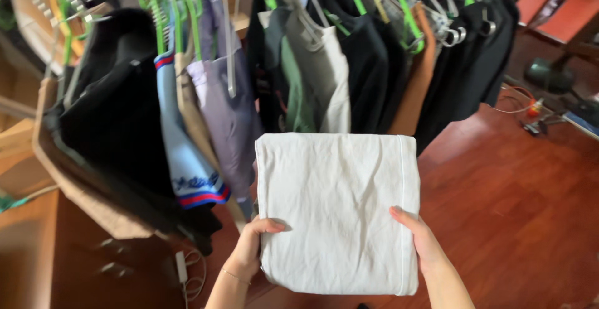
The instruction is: The person unpacks a pair of light-colored pants from a cardboard box, removes them from a plastic bag, and hangs them on a clothing rack. They then take a beige t-shirt from the rack, lay it on a table, and iron it using a teal and white iron.
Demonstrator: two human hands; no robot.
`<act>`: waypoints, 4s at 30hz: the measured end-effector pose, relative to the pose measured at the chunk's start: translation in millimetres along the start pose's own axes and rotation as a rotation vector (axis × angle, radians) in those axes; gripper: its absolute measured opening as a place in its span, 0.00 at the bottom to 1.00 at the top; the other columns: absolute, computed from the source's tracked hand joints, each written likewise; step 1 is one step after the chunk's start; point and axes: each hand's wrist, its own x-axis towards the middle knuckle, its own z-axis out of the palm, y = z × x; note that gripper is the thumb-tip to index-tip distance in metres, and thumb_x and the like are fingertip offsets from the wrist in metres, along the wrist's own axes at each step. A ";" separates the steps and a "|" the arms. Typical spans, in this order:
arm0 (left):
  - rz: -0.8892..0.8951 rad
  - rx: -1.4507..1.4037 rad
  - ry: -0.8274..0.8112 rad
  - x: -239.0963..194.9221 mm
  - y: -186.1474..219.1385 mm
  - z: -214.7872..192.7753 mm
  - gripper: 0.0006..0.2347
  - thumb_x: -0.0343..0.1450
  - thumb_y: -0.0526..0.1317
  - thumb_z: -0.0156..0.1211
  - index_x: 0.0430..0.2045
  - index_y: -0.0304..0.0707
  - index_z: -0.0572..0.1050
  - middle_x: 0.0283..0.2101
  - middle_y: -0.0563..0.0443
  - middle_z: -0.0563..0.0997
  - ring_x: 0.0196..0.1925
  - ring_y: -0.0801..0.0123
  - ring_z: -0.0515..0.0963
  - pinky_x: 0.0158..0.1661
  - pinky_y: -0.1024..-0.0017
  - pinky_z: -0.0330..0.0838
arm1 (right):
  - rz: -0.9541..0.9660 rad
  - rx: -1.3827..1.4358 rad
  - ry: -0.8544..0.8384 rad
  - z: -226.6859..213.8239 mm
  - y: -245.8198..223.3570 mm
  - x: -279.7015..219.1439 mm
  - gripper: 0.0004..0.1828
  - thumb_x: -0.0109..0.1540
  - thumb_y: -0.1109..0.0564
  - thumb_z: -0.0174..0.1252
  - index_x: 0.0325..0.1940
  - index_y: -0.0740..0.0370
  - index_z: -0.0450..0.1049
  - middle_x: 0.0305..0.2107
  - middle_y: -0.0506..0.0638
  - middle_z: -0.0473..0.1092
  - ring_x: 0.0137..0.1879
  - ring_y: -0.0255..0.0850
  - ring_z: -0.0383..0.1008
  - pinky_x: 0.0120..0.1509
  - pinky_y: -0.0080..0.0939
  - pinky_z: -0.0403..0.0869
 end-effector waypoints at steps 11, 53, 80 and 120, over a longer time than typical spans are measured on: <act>-0.158 0.146 -0.081 74.2 -12.1 134.4 0.15 0.56 0.34 0.65 0.34 0.26 0.81 0.44 0.43 0.80 0.46 0.56 0.77 0.47 0.66 0.67 | 0.035 0.074 0.246 -83.2 -60.1 30.6 0.38 0.59 0.48 0.58 0.73 0.63 0.72 0.67 0.56 0.73 0.74 0.51 0.70 0.79 0.52 0.63; -0.451 -0.102 -0.151 311.7 -63.8 418.0 0.33 0.71 0.46 0.39 0.78 0.52 0.61 0.81 0.60 0.66 0.79 0.60 0.64 0.73 0.49 0.54 | -0.574 -0.020 0.116 -384.2 -119.1 363.2 0.12 0.45 0.74 0.80 0.20 0.75 0.79 0.23 0.56 0.81 0.32 0.47 0.80 0.35 0.47 0.76; -0.040 0.414 0.283 211.6 -141.8 474.5 0.20 0.59 0.40 0.76 0.43 0.29 0.87 0.42 0.43 0.93 0.43 0.62 0.90 0.44 0.67 0.81 | -0.153 -0.406 -0.097 -440.0 -205.9 402.0 0.37 0.57 0.70 0.67 0.72 0.62 0.77 0.64 0.52 0.80 0.68 0.45 0.78 0.73 0.49 0.72; -0.242 0.049 -0.044 216.1 -153.8 512.3 0.40 0.67 0.69 0.41 0.73 0.49 0.52 0.69 0.26 0.78 0.69 0.44 0.81 0.65 0.54 0.75 | -1.454 -0.570 -0.037 -372.6 -202.7 398.6 0.13 0.51 0.71 0.60 0.31 0.54 0.77 0.27 0.42 0.65 0.33 0.36 0.67 0.35 0.36 0.63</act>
